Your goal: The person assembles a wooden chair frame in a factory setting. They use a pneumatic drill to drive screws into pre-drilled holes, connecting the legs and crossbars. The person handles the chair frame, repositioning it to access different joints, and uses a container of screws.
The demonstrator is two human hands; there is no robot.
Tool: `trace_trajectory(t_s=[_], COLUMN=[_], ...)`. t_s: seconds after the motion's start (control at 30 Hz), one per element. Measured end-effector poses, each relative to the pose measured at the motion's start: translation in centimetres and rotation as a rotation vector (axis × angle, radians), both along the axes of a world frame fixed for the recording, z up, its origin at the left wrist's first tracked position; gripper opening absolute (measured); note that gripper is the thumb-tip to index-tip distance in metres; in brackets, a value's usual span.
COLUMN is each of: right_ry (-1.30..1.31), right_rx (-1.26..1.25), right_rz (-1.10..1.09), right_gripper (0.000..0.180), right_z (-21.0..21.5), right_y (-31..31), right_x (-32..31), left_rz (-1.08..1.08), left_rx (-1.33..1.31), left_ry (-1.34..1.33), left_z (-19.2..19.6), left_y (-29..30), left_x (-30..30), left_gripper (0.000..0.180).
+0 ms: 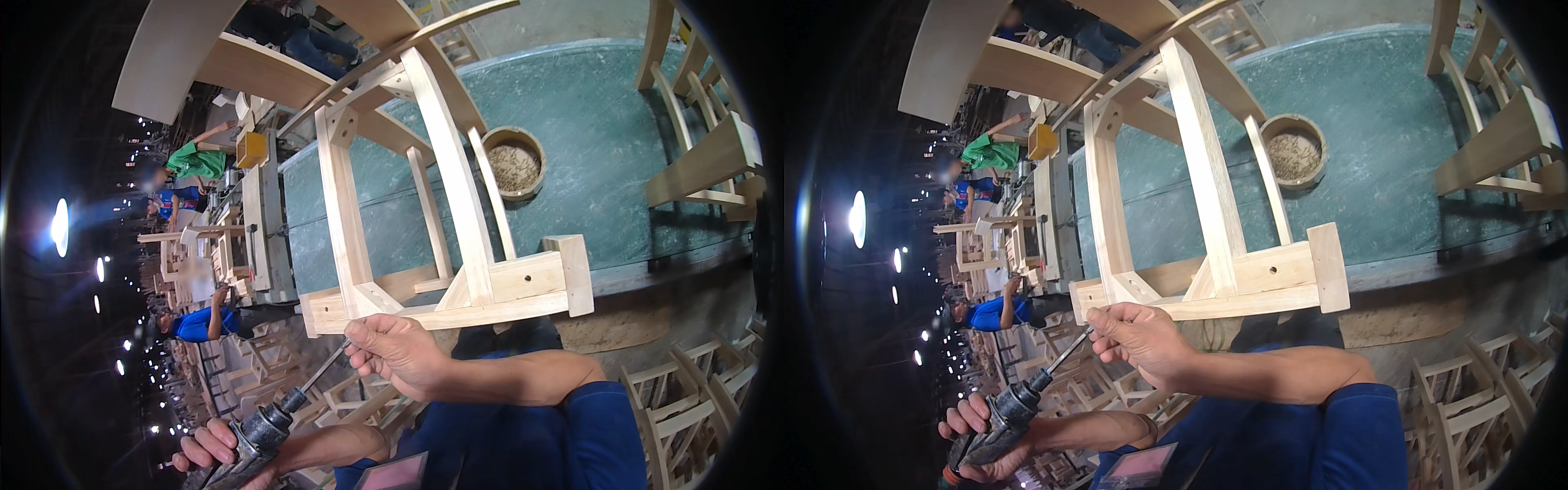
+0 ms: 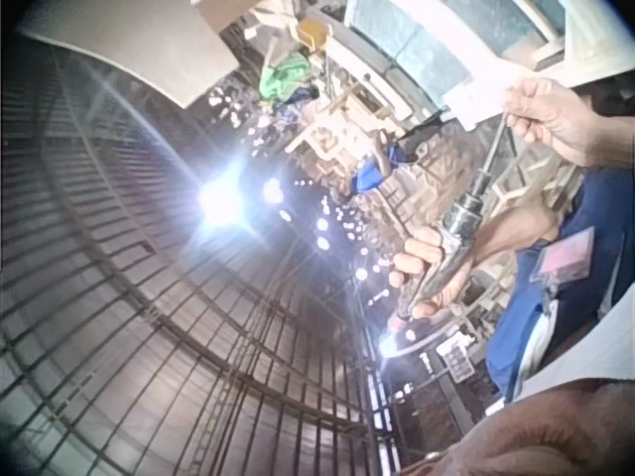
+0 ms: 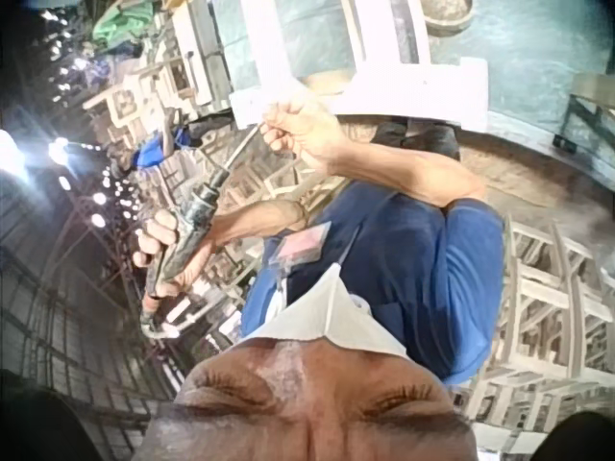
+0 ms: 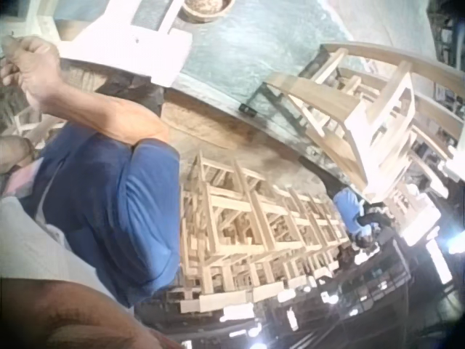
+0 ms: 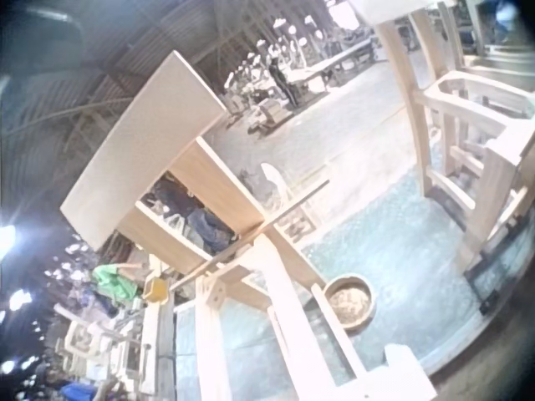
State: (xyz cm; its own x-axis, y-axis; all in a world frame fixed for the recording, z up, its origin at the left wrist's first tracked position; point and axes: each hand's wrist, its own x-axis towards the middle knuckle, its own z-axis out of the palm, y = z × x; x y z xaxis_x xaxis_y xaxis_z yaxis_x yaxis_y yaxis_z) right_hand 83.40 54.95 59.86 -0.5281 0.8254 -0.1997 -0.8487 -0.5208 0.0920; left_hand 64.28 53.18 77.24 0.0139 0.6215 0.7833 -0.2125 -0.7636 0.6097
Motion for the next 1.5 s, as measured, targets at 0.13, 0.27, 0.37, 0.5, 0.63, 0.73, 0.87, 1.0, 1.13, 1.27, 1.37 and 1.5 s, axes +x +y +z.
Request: trace_trajectory(t_s=[0.13, 0.27, 0.37, 0.5, 0.63, 0.73, 0.87, 1.0, 1.13, 1.27, 1.37, 1.5], right_ry=[0.177, 0.238, 0.12, -0.215, -0.614, -0.507, -0.574, -0.931, -0.723, -0.638, -0.63, -0.641], right_rx=[-0.039, -0.079, 0.057, 0.313, 0.225, 0.28, 0.301, 0.257, 0.072, -0.264, -0.23, -0.074], right_rz=[0.079, 0.138, 0.234, 0.518, 0.566, 0.227, -0.061, 0.197, 0.292, 0.209, 0.104, 0.028], right_gripper=[0.022, 0.028, 0.032, 0.037, 0.04, 0.039, 0.036, 0.028, 0.022, 0.019, 0.016, 0.02], right_z=[-0.5, -0.1, -0.3, -4.2, -10.1, -11.0, -12.9, -16.6, -16.4, -15.3, -14.9, -14.5], right_y=[-0.1, -0.1, -0.3, -2.3, -3.4, -2.4, -1.5, -1.1, 1.2, 1.7, 2.8, 3.9], right_x=[-0.9, -1.2, -0.6, 1.8, 1.2, 2.8, 3.5, 1.6, 3.1, 3.8, 4.2, 4.4], left_rz=[0.008, -0.118, -0.072, 0.065, -0.015, -0.024, -0.244, -0.353, -0.428, -0.469, -0.432, -0.542], left_rx=[0.006, -0.015, -0.034, -0.079, -0.241, -0.34, -0.353, -0.591, -0.687, -0.785, -0.884, -0.993], left_ry=[0.142, 0.304, 0.339, 0.266, 0.26, 0.324, 0.555, 0.564, 0.649, 0.646, 0.624, 0.67], left_z=[1.1, 2.3, 2.8, 3.2, 4.3, 3.1, 2.1, 2.1, 0.4, -1.5, -2.3, -2.3], left_y=[0.7, 1.6, 2.6, 4.9, 8.3, 11.1, 14.8, 18.8, 22.6, 24.8, 25.9, 27.2], left_x=[1.0, 3.5, 4.7, 7.7, 9.6, 10.9, 12.2, 13.7, 13.3, 14.4, 15.2, 16.0], left_gripper=[0.067, 0.069, 0.066, 0.062, 0.065, 0.072, 0.085, 0.094, 0.102, 0.096, 0.087, 0.084])
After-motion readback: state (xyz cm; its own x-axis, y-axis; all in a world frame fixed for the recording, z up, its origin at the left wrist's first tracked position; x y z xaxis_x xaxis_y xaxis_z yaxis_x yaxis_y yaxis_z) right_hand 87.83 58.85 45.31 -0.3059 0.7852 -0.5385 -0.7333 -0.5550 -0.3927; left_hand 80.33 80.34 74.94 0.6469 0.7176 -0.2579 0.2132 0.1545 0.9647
